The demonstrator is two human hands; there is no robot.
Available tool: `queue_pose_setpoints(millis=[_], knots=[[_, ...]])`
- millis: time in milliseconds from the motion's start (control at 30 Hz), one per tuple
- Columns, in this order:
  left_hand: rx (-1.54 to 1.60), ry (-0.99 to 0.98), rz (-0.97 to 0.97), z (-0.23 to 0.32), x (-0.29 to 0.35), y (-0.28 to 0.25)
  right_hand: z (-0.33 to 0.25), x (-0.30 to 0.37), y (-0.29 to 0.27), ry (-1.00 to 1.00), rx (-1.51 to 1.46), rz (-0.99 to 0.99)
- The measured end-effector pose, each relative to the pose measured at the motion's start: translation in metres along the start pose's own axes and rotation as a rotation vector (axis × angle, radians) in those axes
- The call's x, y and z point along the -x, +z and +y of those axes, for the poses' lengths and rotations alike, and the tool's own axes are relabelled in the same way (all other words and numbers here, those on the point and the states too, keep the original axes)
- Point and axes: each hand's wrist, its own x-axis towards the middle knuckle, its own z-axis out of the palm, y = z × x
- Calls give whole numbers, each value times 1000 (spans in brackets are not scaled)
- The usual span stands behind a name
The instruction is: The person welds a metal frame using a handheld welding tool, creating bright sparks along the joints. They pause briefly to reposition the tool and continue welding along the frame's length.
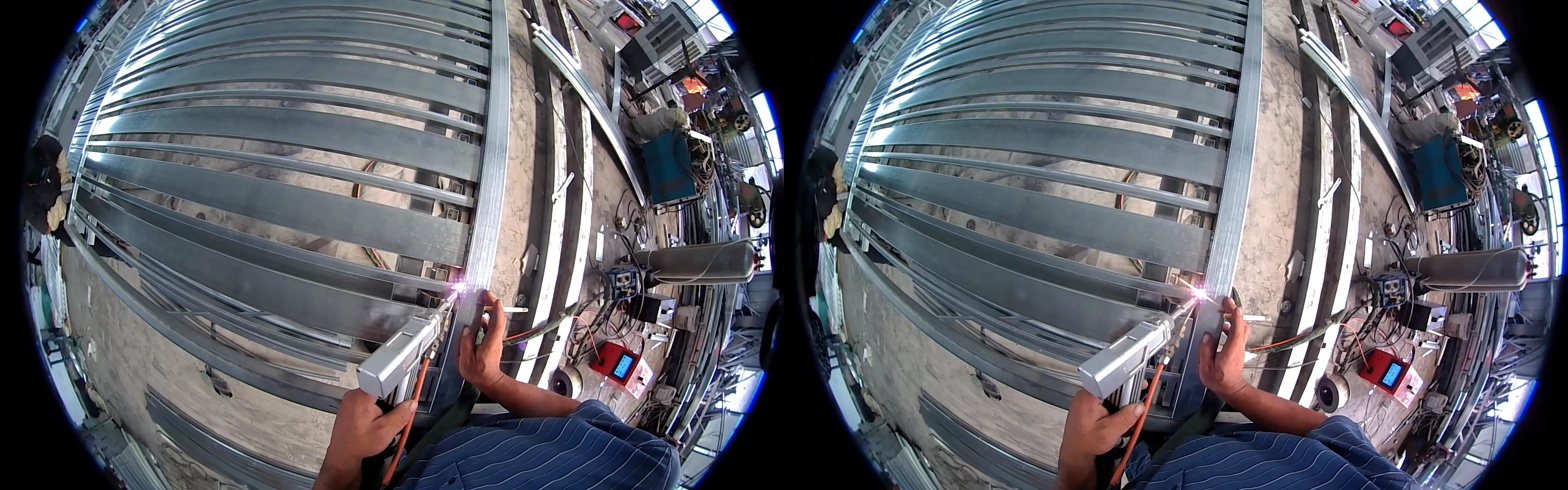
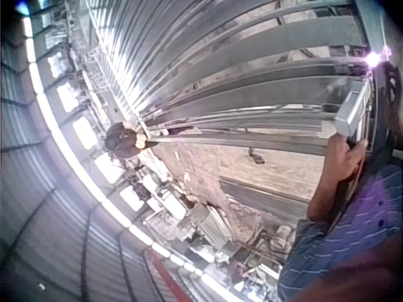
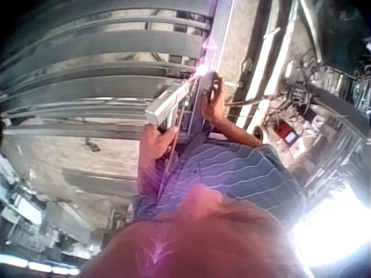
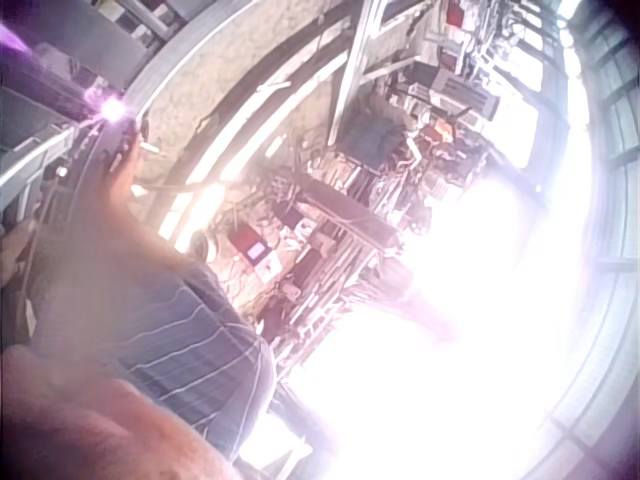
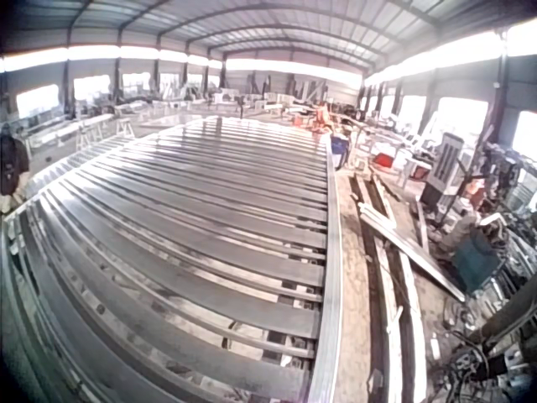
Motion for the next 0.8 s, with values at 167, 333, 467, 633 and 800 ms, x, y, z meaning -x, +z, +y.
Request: queue_pose_setpoints(millis=[167,333,467,633,800], knots=[[-2,-16,-9,4,0,0,0,-1,0,-11,2,6],[-27,-48,-24,4,2,0,2,0,3,-14,-2,36],[-30,-32,-16,7,2,1,1,0,1,-11,13,26],[-42,-2,-1,3,4,2,-1,-1,1,-12,3,23],[-37,-31,-11,7,5,2,3,1,2,-17,-16,27]])
